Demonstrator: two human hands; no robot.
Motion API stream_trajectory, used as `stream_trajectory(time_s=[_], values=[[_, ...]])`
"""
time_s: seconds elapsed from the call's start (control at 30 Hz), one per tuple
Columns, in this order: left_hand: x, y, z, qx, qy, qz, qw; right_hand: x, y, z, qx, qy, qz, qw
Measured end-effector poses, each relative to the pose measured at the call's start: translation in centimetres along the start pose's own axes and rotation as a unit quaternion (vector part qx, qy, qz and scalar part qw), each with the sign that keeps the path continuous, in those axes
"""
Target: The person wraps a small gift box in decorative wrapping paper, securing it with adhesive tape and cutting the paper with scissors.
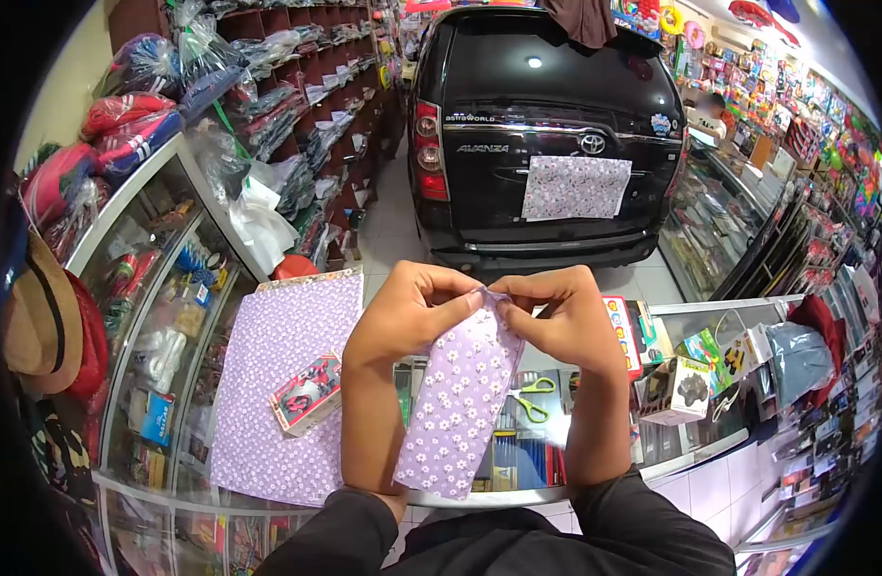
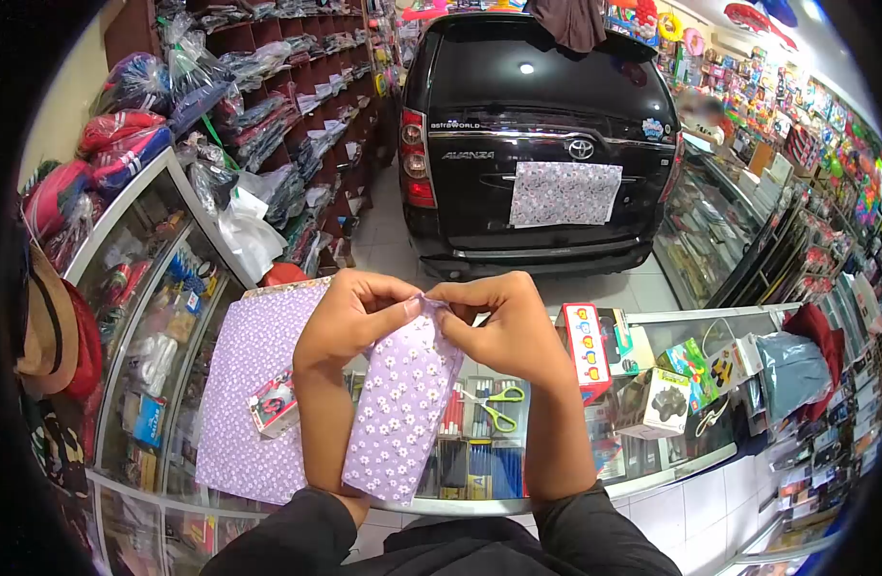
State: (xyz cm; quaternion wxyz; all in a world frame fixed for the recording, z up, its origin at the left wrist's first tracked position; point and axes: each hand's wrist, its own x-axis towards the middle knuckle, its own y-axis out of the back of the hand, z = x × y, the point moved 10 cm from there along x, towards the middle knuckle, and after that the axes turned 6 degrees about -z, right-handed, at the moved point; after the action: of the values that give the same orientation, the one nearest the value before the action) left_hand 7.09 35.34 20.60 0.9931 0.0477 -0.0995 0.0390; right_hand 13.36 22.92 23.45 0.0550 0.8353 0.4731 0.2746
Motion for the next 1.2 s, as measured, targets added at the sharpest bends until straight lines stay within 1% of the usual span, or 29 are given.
stream_trajectory(time_s=[0.07, 0.1, 0.17, 0.23, 0.33, 0.47, 0.57, 0.63, 0.7, 0.73, 0.83, 0.87, 0.9, 0.97, 1.07, 1.13, 1.2], values=[[0.2, 0.1, -0.7, -0.001, 0.014, -0.008, 1.0, -0.1, 0.5, 0.2, -0.012, 0.004, 0.043, 0.999], [0.3, 0.2, -0.8, -0.003, 0.014, -0.009, 1.0, -0.1, 0.5, 0.2, -0.013, 0.002, 0.043, 0.999], [0.5, 0.3, -1.1, -0.014, 0.017, -0.012, 1.0, -0.1, 0.7, -0.3, -0.058, 0.022, 0.052, 0.997], [0.6, 0.3, -1.1, -0.033, 0.01, -0.014, 0.999, 0.0, 0.7, -0.6, -0.055, 0.038, 0.063, 0.996], [0.5, 0.4, -0.3, -0.051, -0.025, -0.024, 0.998, -0.1, 0.6, -0.9, -0.025, 0.051, 0.084, 0.995], [0.3, 0.8, -0.5, -0.044, -0.018, -0.037, 0.998, -0.4, 0.4, -2.2, -0.061, 0.058, 0.089, 0.992], [0.0, 0.6, -0.2, -0.058, -0.012, -0.061, 0.996, -0.7, 0.6, -3.2, -0.097, 0.083, 0.106, 0.986], [0.1, 0.1, 0.2, -0.045, -0.013, -0.058, 0.997, -0.9, 0.5, -3.7, -0.119, 0.102, 0.104, 0.982], [0.2, 0.5, 0.6, 0.008, -0.026, 0.003, 1.0, -1.0, 0.5, -4.0, -0.133, 0.105, 0.105, 0.98], [0.2, 0.5, 0.6, 0.019, -0.058, 0.007, 0.998, -1.0, 0.4, -4.2, -0.147, 0.109, 0.104, 0.978], [0.2, -0.1, 0.6, 0.015, -0.054, -0.01, 0.998, -0.9, 0.5, -3.8, -0.15, 0.108, 0.099, 0.978], [0.2, -0.1, 0.6, 0.042, -0.057, -0.015, 0.997, -0.8, 0.6, -3.7, -0.151, 0.108, 0.101, 0.977], [0.2, -0.1, 0.6, 0.041, -0.057, -0.016, 0.997, -0.8, 0.6, -3.6, -0.146, 0.108, 0.103, 0.978], [0.1, 0.2, 1.0, 0.078, -0.071, -0.003, 0.994, -0.8, 0.6, -3.5, -0.14, 0.109, 0.106, 0.978], [0.1, 0.3, 1.3, 0.07, -0.087, 0.015, 0.994, -0.8, 0.8, -3.2, -0.145, 0.094, 0.118, 0.978], [0.1, 0.4, 1.3, 0.065, -0.096, 0.022, 0.993, -1.1, 0.7, -3.9, -0.17, 0.139, 0.136, 0.966], [0.0, 0.4, 1.4, 0.014, -0.116, 0.008, 0.993, -1.1, 0.5, -4.1, -0.177, 0.142, 0.134, 0.965]])
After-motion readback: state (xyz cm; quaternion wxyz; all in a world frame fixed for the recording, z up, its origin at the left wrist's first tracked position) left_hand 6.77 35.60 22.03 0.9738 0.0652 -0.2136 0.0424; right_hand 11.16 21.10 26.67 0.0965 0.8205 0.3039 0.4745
